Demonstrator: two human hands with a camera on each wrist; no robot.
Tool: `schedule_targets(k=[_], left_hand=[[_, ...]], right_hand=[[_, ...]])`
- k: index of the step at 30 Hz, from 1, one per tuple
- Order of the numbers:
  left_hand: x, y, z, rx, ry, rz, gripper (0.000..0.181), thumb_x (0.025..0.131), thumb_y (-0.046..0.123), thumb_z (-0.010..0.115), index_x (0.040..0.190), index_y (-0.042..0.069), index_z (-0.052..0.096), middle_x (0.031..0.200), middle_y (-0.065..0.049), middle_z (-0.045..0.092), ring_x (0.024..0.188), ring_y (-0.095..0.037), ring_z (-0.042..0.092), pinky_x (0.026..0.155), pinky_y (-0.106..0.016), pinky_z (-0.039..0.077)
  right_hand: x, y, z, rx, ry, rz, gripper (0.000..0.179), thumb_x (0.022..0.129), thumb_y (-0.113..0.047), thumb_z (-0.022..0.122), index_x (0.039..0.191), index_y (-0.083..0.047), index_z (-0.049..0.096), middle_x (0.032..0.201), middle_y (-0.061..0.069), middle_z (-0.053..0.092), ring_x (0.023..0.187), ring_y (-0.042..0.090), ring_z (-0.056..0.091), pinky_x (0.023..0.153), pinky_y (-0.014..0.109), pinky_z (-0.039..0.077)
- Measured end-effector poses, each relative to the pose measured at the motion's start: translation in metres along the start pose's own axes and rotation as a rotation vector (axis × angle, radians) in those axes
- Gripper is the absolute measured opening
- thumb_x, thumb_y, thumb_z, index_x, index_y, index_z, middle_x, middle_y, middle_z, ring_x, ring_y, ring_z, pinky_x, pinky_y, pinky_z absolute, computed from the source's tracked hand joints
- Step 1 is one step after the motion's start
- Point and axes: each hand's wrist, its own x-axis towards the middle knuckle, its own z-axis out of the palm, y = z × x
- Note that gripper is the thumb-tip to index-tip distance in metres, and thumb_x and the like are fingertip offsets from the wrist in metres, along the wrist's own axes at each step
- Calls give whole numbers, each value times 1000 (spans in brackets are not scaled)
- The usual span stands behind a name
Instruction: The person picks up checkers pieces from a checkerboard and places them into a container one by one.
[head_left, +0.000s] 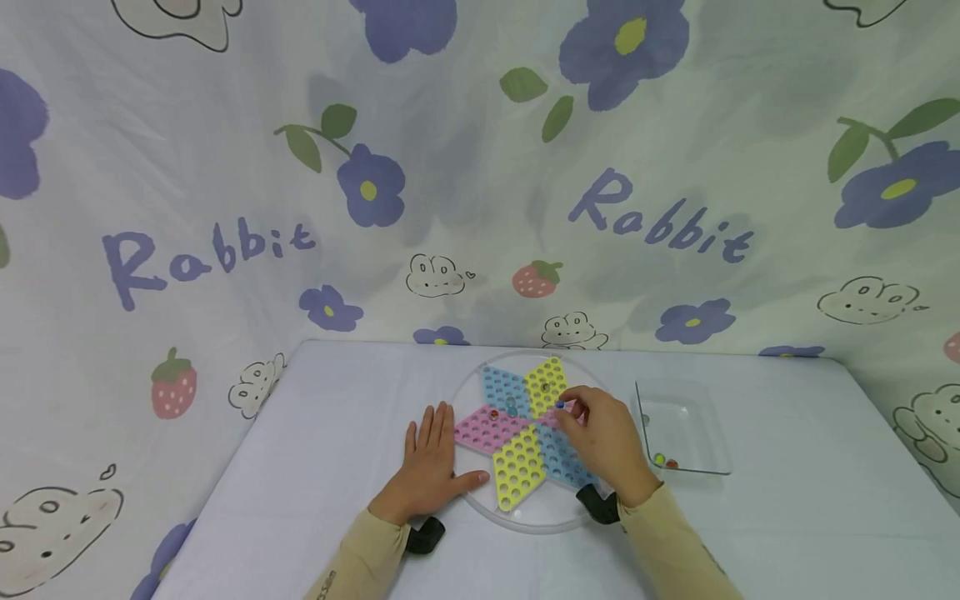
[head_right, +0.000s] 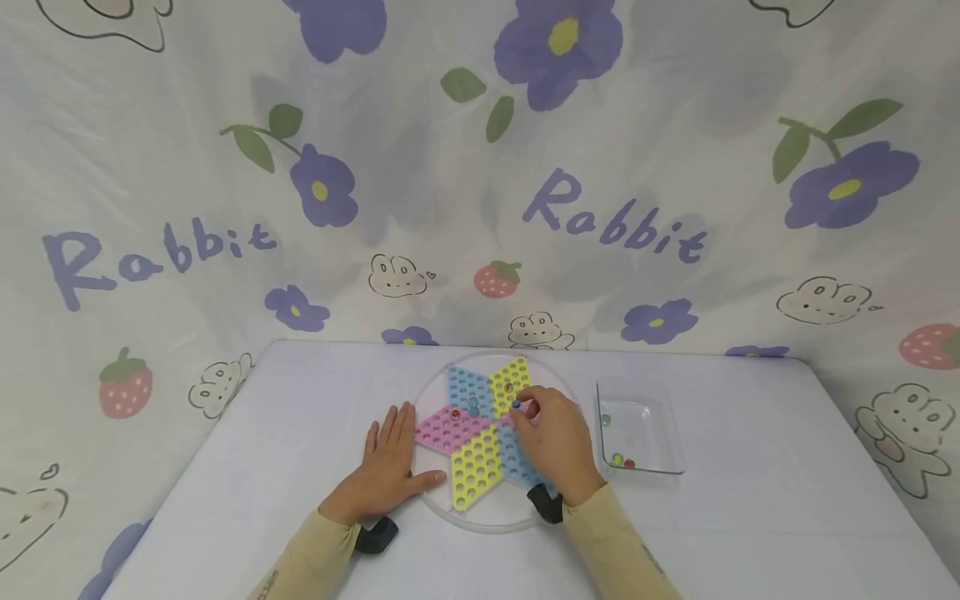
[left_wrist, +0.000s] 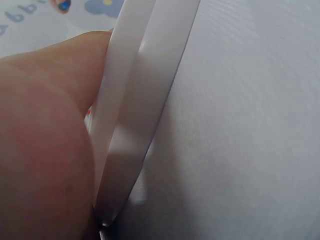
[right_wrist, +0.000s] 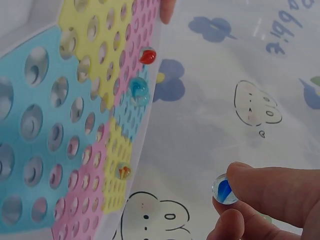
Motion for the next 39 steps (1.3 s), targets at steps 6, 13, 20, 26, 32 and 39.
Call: schedule_targets(k=[6, 13, 20, 26, 32, 39], left_hand=[[1, 0, 1, 3, -4, 1, 113, 78, 75, 43, 147, -3, 1, 153, -20, -2, 140, -36, -6, 107, -57, -2], [1, -2, 2, 4, -13, -3, 113, 77, 76, 43, 147, -3, 0, 153, -20, -2, 140, -35, -7, 107, -57, -2], [1, -1, 0, 1, -8, -1, 112, 78, 75, 44, 147, -3, 0, 153, -20, -2, 140, -35, -6, 107, -57, -2], [0, 1, 0, -1, -8, -4, 112, 78, 74, 45, 147, -3, 1, 153, -20, -1, 140, -36, -6, 107, -57, -2], [0, 1, 0, -6, -9, -3, 112, 78, 73, 45, 147, -3, 1, 153, -20, -2, 140, -35, -6, 107, -57, -2], [0, 1, 0, -3, -10, -6, 112, 78, 74, 45, 147, -3, 1, 153, -20, -2, 140, -35, -6, 108, -56, -2]], right_hand=[[-3, 7, -9, -33, 34, -1, 19, 82, -21, 70, 98, -9, 68, 70, -3, 51, 58, 12, 43, 51, 26, 37], [-5, 13, -19, -56, 42, -2, 19, 82, -20, 69, 97, -9, 67, 71, -2, 52, 59, 12, 43, 52, 25, 37], [-9, 22, -29, -60, 62, -20, 18, 82, -18, 69, 97, -8, 67, 71, -2, 52, 59, 13, 43, 51, 25, 36], [-14, 32, -37, -85, 85, -33, 18, 83, -18, 69, 97, -8, 67, 71, -2, 51, 60, 12, 43, 50, 24, 36], [-18, 41, -44, -114, 113, -27, 18, 82, -18, 70, 96, -7, 67, 69, -3, 51, 59, 12, 42, 49, 23, 35], [-23, 52, -50, -120, 122, -4, 19, 82, -18, 70, 97, -6, 67, 71, -2, 51, 60, 13, 43, 48, 23, 36]])
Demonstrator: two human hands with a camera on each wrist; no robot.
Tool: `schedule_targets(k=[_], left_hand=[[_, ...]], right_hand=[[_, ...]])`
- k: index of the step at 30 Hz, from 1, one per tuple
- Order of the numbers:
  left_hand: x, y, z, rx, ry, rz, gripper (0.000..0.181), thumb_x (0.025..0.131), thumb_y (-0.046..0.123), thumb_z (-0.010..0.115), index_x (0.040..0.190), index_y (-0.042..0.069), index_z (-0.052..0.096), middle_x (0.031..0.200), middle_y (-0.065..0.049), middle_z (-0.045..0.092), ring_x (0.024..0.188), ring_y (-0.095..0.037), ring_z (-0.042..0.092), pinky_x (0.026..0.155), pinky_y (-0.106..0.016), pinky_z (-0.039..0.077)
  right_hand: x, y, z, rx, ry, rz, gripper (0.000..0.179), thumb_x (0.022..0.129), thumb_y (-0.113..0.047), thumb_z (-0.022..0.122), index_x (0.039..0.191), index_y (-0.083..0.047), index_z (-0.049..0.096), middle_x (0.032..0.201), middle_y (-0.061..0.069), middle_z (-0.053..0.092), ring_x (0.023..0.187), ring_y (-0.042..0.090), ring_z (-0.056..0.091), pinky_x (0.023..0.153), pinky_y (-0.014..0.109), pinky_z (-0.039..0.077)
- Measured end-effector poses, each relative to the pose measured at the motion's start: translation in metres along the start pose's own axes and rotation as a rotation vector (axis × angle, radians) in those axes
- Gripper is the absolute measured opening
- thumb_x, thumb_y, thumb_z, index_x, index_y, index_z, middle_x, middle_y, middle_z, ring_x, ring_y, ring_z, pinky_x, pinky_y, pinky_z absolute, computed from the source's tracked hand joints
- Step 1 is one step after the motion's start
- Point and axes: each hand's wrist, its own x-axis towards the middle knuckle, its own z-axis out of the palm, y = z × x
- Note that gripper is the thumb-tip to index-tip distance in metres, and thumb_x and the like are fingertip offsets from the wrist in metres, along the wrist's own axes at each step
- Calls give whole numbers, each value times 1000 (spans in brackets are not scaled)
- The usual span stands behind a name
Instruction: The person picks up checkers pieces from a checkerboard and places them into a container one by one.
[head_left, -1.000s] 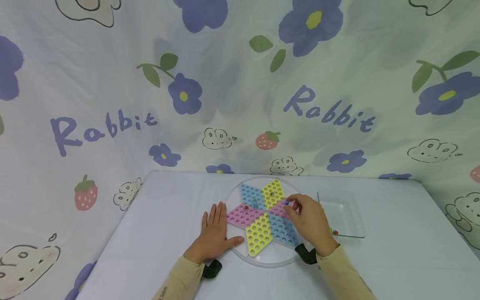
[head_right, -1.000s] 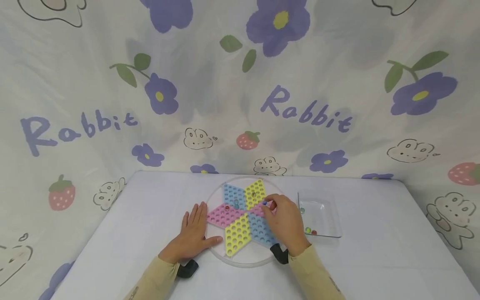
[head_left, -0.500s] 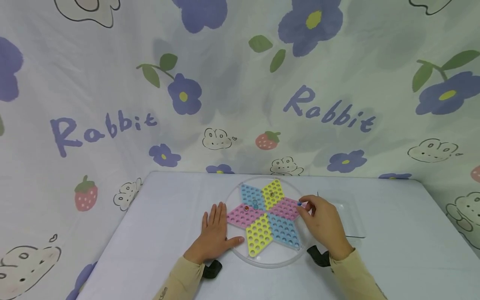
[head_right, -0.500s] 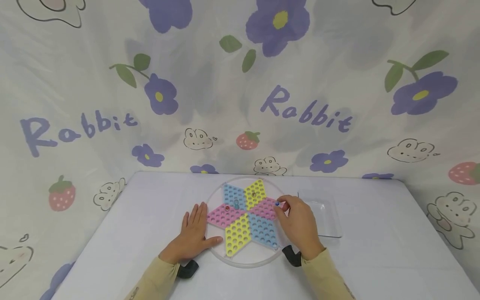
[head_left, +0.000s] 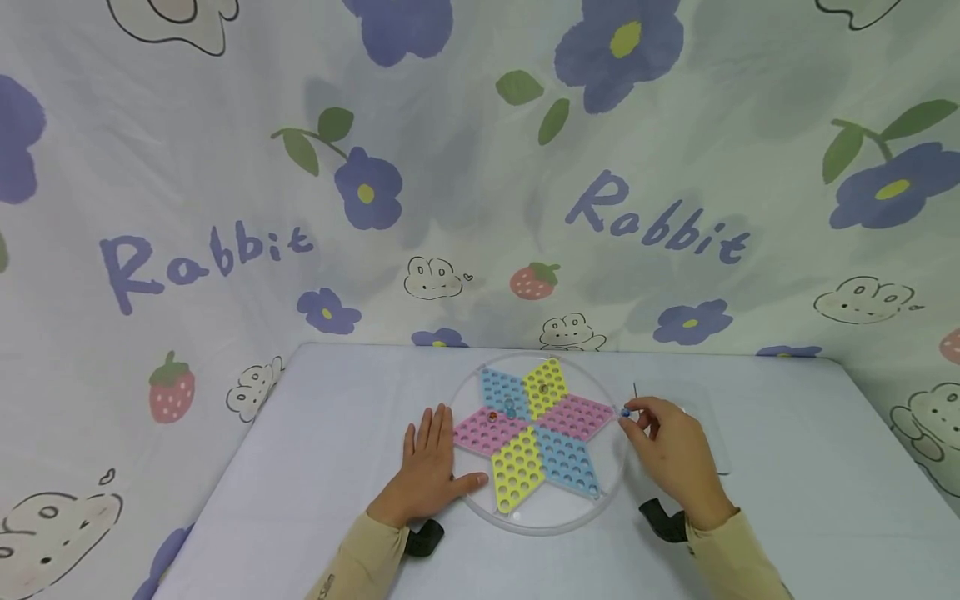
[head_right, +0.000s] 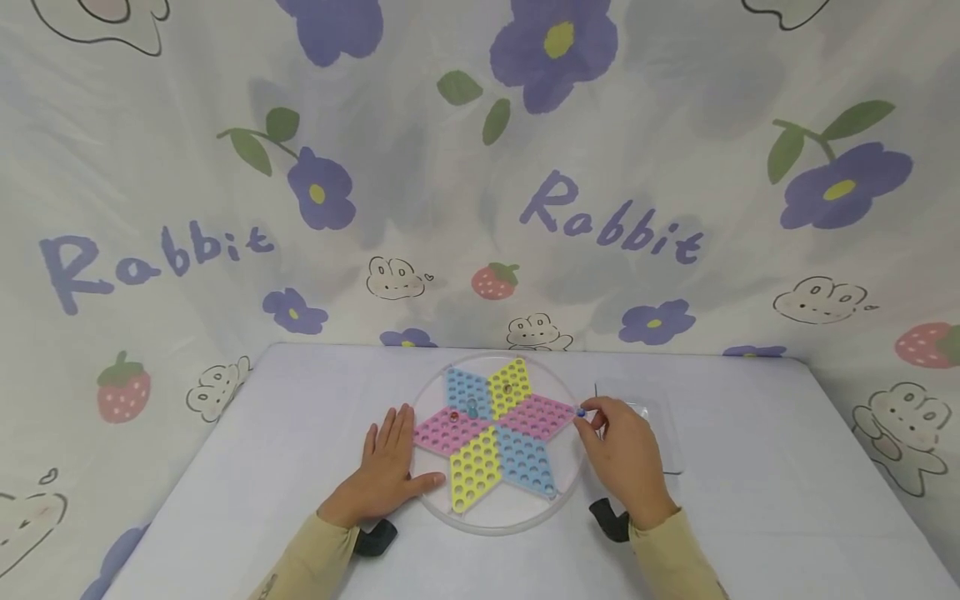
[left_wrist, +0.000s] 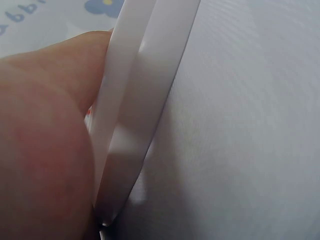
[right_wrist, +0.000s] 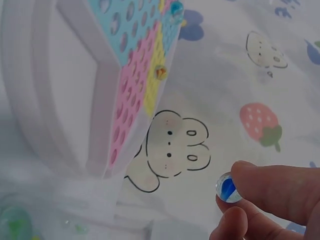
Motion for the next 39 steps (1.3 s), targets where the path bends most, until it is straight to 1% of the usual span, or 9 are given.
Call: schedule_targets(k=[9, 15, 18, 25, 32, 39], left_hand=[[0, -1, 2, 3, -3, -9, 113, 77, 74, 45, 147, -3, 1, 153, -20, -2, 140, -35, -6, 108, -56, -2], [-1, 1, 0, 2, 11, 1, 111, 79, 72, 47, 146, -4, 2, 153, -21, 0, 140, -36, -5, 107, -57, -1], [-1, 1, 0, 4, 14, 6, 111, 79, 72, 46, 147, -4, 2, 153, -21, 0, 140, -36, -4, 107, -57, -1], [-1, 0, 1, 6, 9, 3, 111, 79, 74, 45, 147, -3, 2, 153, -20, -1, 140, -35, -6, 108, -56, -1], [-2, 2, -2, -2, 9, 5, 111, 79, 73, 46, 147, -3, 3, 153, -21, 0, 140, -36, -4, 108, -57, 0], [-2, 2, -2, -6, 7, 1, 111, 79, 72, 47, 147, -4, 3, 153, -21, 1, 140, -36, -4, 107, -57, 0]], right_hand=[[-4, 12, -6, -13, -4, 15, 19, 84, -19, 69, 98, -6, 66, 71, -2, 51, 58, 12, 42, 47, 22, 35], [-8, 21, -7, -27, -2, 3, 19, 83, -18, 69, 97, -5, 67, 70, -3, 51, 57, 10, 42, 47, 22, 34], [-11, 24, -8, -35, -8, 10, 19, 83, -18, 69, 97, -5, 67, 70, -4, 51, 56, 9, 41, 48, 22, 34], [-13, 33, -9, -34, -50, 41, 19, 85, -19, 67, 99, -6, 67, 70, -4, 52, 53, 7, 41, 46, 23, 34], [-13, 42, -8, -65, -91, 53, 19, 85, -18, 66, 99, -5, 66, 69, -3, 53, 54, 9, 42, 47, 23, 34], [-13, 44, -7, -69, -140, 68, 21, 85, -20, 66, 99, -4, 66, 69, -3, 54, 54, 10, 43, 46, 24, 35]])
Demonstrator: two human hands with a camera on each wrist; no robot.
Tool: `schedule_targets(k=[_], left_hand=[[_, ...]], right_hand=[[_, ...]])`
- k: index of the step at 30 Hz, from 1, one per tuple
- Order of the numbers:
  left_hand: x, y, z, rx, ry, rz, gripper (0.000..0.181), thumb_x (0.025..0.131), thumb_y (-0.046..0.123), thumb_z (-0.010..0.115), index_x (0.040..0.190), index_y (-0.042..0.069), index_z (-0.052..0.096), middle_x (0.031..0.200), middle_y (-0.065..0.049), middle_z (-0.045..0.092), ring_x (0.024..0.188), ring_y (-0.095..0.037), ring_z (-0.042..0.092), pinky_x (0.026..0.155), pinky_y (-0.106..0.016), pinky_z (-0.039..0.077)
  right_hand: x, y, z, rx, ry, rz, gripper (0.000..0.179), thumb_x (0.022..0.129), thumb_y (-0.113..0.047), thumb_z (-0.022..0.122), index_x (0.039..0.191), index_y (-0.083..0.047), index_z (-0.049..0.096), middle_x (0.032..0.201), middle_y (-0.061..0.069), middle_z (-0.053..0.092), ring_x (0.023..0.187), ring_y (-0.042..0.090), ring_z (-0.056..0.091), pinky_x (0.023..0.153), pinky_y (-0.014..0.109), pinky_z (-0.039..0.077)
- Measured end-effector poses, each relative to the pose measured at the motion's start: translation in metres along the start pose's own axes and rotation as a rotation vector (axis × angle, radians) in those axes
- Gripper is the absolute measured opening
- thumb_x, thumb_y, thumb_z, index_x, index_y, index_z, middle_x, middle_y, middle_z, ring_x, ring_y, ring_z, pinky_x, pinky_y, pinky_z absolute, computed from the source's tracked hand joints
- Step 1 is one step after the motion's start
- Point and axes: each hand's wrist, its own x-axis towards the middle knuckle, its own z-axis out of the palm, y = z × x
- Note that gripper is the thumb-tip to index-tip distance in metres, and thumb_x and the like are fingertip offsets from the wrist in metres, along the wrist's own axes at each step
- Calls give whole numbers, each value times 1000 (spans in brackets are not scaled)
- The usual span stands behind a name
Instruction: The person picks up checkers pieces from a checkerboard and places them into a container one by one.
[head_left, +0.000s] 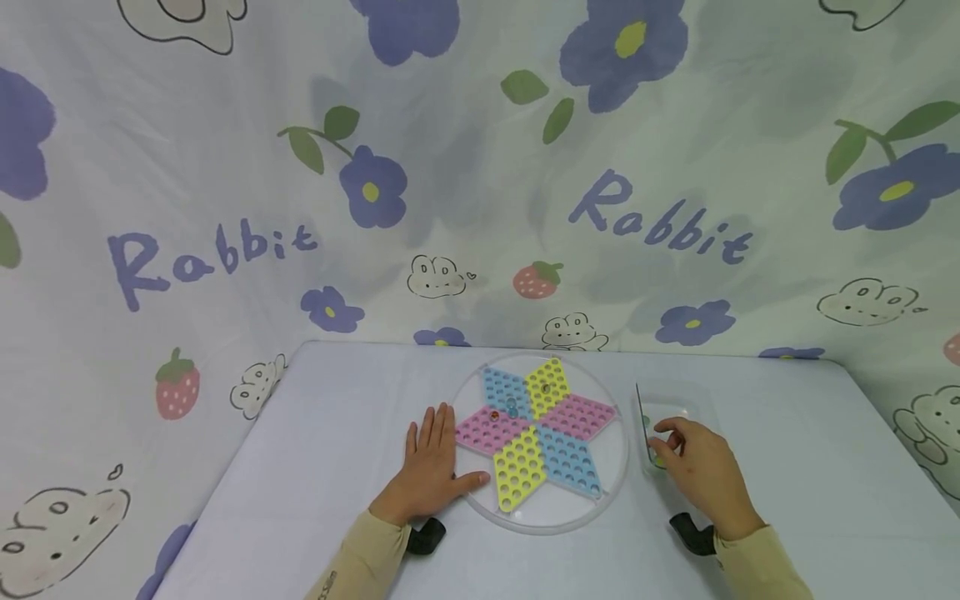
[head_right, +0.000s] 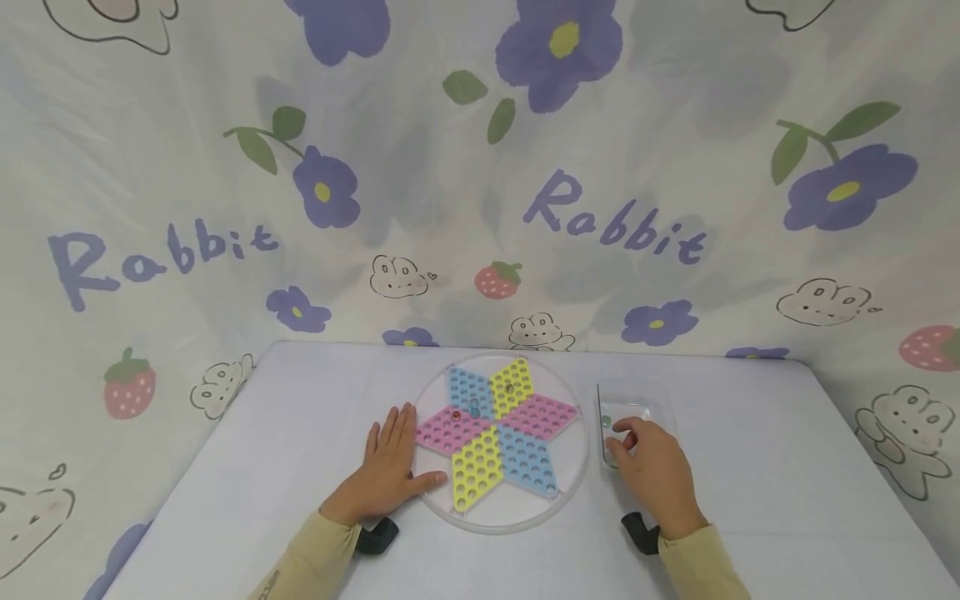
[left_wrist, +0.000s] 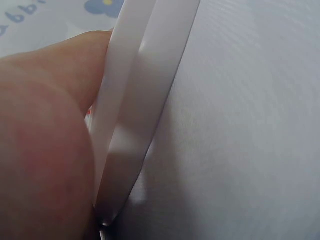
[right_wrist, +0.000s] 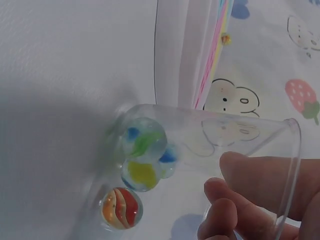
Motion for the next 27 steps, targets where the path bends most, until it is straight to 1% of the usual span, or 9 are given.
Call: schedule_targets(k=[3, 7, 10, 16, 18, 21, 27], left_hand=[[0, 0, 1, -1, -2, -7, 111, 78, 72, 47, 147, -4, 3, 153, -21, 1, 140, -36, -4, 107, -57, 0], [0, -1, 2, 8, 0, -8, 112, 78, 73, 46, 147, -4, 3, 153, -21, 0, 140, -36, -4, 107, -57, -1], [1, -2, 3, 8, 2, -4, 112, 78, 74, 46, 147, -3, 3, 153, -20, 0, 140, -36, -5, 107, -57, -1], [1, -3, 4, 18, 2, -4, 113, 77, 76, 43, 147, -3, 2, 153, -20, -1, 140, -35, -6, 108, -56, -2], [1, -3, 4, 18, 1, -7, 113, 77, 76, 43, 147, -2, 1, 154, -19, -1, 140, -35, -6, 108, -56, -2], [2, -3, 4, 15, -1, -9, 113, 77, 77, 42, 147, -2, 1, 154, -19, -1, 140, -35, -6, 108, -56, -3], [2, -3, 5, 24, -12, -12, 114, 76, 78, 41, 147, -2, 0, 154, -19, -2, 140, -34, -7, 108, -56, -3]], right_hand=[[0, 0, 0, -7, 2, -9, 22, 84, -19, 67, 99, -3, 67, 69, -2, 54, 55, 10, 44, 48, 24, 36], [0, -2, -1, -9, 34, -20, 20, 84, -18, 67, 98, -4, 67, 69, -2, 54, 55, 10, 44, 48, 24, 36], [-1, -6, -4, 1, 74, -34, 20, 85, -19, 66, 98, -4, 67, 69, -3, 53, 54, 9, 43, 47, 23, 35], [-1, -19, -8, 19, 151, -96, 19, 84, -17, 68, 97, -4, 67, 70, -3, 52, 56, 8, 42, 47, 22, 35], [1, -23, -7, 27, 155, -101, 18, 84, -17, 68, 97, -5, 67, 70, -4, 52, 56, 8, 41, 47, 22, 34], [3, -29, -4, 40, 143, -88, 18, 84, -17, 68, 98, -6, 68, 71, -4, 52, 58, 9, 42, 48, 22, 35], [8, -41, 3, 63, 102, -75, 19, 84, -18, 68, 99, -6, 67, 72, -3, 51, 61, 12, 43, 50, 22, 36]])
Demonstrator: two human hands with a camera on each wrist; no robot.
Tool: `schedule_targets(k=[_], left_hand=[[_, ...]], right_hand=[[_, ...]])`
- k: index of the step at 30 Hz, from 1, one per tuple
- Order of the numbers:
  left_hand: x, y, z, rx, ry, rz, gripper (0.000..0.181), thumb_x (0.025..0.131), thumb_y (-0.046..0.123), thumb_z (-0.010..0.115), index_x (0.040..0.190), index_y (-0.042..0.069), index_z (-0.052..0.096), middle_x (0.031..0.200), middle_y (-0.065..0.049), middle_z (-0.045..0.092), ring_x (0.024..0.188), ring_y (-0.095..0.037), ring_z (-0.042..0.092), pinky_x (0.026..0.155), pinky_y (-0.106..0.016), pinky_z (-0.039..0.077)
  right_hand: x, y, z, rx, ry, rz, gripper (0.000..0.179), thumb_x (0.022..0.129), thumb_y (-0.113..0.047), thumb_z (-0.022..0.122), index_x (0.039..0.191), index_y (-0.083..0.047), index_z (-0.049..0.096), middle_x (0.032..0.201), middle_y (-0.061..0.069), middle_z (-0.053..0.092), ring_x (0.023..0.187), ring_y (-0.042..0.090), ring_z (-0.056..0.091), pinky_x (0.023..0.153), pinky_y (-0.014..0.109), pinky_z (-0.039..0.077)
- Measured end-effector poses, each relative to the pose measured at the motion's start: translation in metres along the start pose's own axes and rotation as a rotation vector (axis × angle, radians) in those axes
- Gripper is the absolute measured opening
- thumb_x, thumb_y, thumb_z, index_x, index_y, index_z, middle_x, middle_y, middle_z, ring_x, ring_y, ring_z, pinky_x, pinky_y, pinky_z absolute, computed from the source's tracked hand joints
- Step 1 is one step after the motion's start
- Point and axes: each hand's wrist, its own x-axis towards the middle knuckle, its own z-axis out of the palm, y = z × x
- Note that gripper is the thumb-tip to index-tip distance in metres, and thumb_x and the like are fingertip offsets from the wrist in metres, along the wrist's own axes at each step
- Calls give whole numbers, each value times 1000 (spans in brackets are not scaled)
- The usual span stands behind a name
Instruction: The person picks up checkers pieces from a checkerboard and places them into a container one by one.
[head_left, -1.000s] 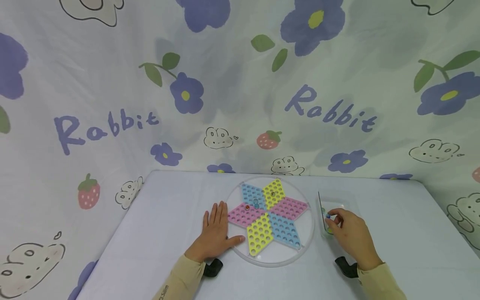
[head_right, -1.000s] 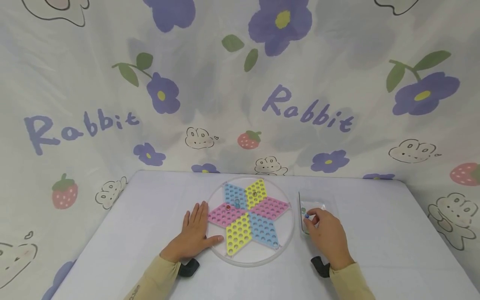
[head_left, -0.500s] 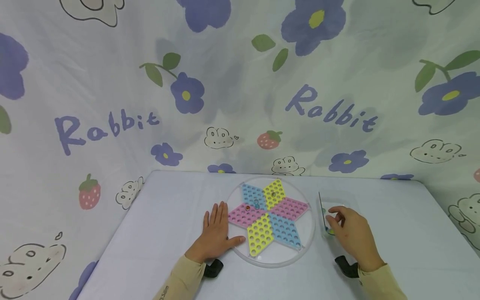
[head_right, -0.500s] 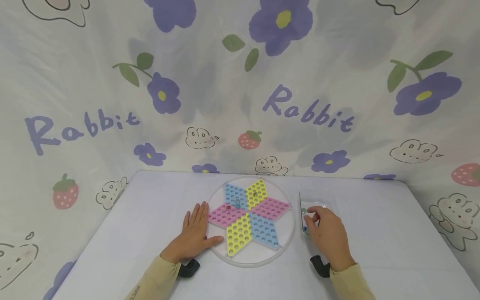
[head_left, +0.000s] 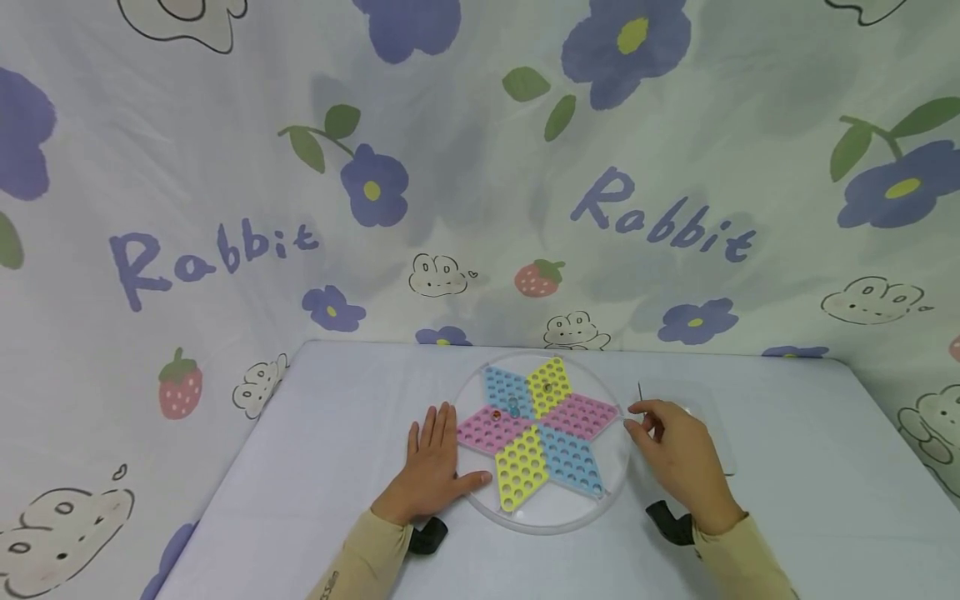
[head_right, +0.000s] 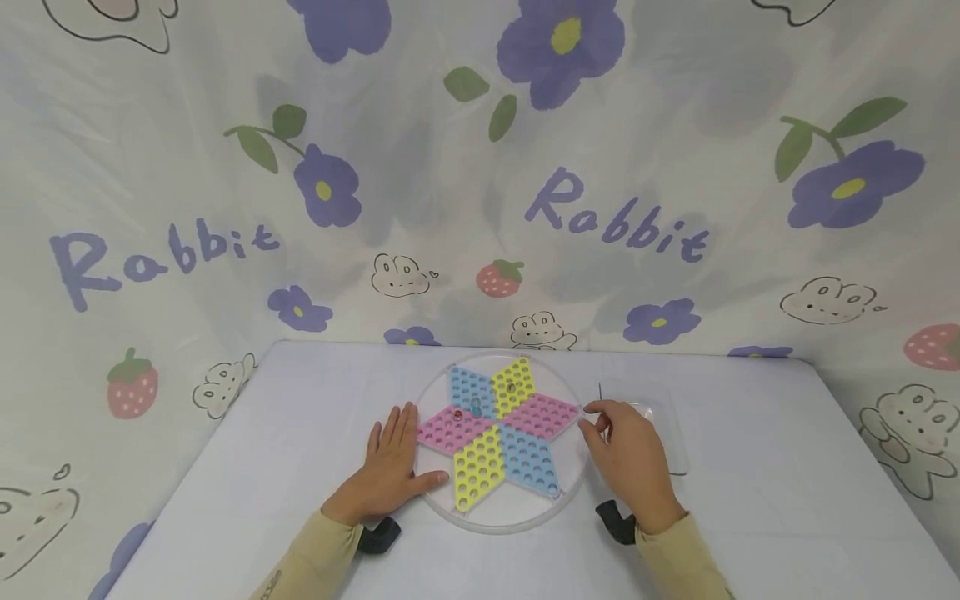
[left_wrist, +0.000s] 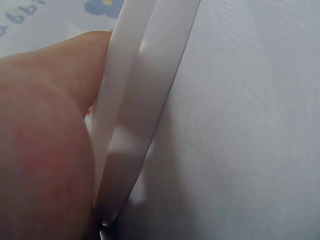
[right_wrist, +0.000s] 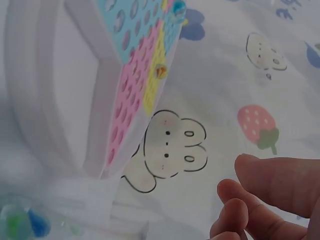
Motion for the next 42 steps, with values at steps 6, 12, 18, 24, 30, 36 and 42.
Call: schedule_targets(k=[6, 12, 18, 24, 30, 36, 42], left_hand=[[-1, 2, -2, -11, -1, 3, 113, 77, 76, 44, 147, -3, 2, 153, -20, -1, 140, -35, -6, 108, -56, -2], [-2, 2, -4, -18, 6, 9, 112, 78, 74, 44, 147, -4, 2, 153, -21, -1, 140, -36, -5, 108, -57, -1], [-1, 0, -2, -24, 6, 16, 113, 78, 76, 42, 147, -3, 0, 153, -20, -2, 140, -35, -7, 108, -56, -3], [0, 2, -3, -24, -8, 9, 114, 78, 75, 43, 146, -4, -2, 153, -21, -3, 140, -35, -8, 108, -56, -3], [0, 1, -3, -15, -9, 7, 115, 77, 77, 41, 146, -4, -4, 153, -21, -4, 140, -34, -8, 108, -55, -3], [0, 2, -4, -10, -7, 6, 119, 74, 79, 42, 146, -5, -3, 153, -21, -2, 140, -34, -7, 108, -56, -2], [0, 3, -4, -5, -6, 3, 123, 71, 82, 42, 146, -5, -2, 153, -21, -2, 140, -34, -7, 108, -56, -1]], right_hand=[[6, -13, 7, 23, -11, -8, 21, 84, -20, 68, 99, -6, 67, 70, -3, 50, 58, 13, 42, 49, 23, 36], [11, -23, 21, 54, -55, 6, 21, 84, -19, 67, 100, -5, 67, 71, -1, 51, 58, 12, 43, 48, 24, 36], [14, -32, 37, 94, -74, 9, 19, 84, -17, 66, 100, -7, 68, 71, -1, 52, 58, 12, 43, 48, 24, 36], [17, -38, 50, 110, -106, 45, 20, 84, -19, 67, 102, -9, 68, 72, -2, 52, 61, 13, 44, 51, 24, 38], [20, -44, 60, 140, -110, 49, 17, 83, -17, 66, 99, -10, 68, 69, -4, 52, 61, 12, 46, 54, 26, 40], [25, -50, 70, 148, -98, 21, 17, 83, -17, 68, 97, -8, 68, 67, -4, 52, 58, 11, 45, 53, 26, 38], [28, -55, 82, 188, -94, 9, 16, 81, -17, 69, 94, -7, 69, 66, -5, 52, 56, 10, 44, 53, 26, 37]])
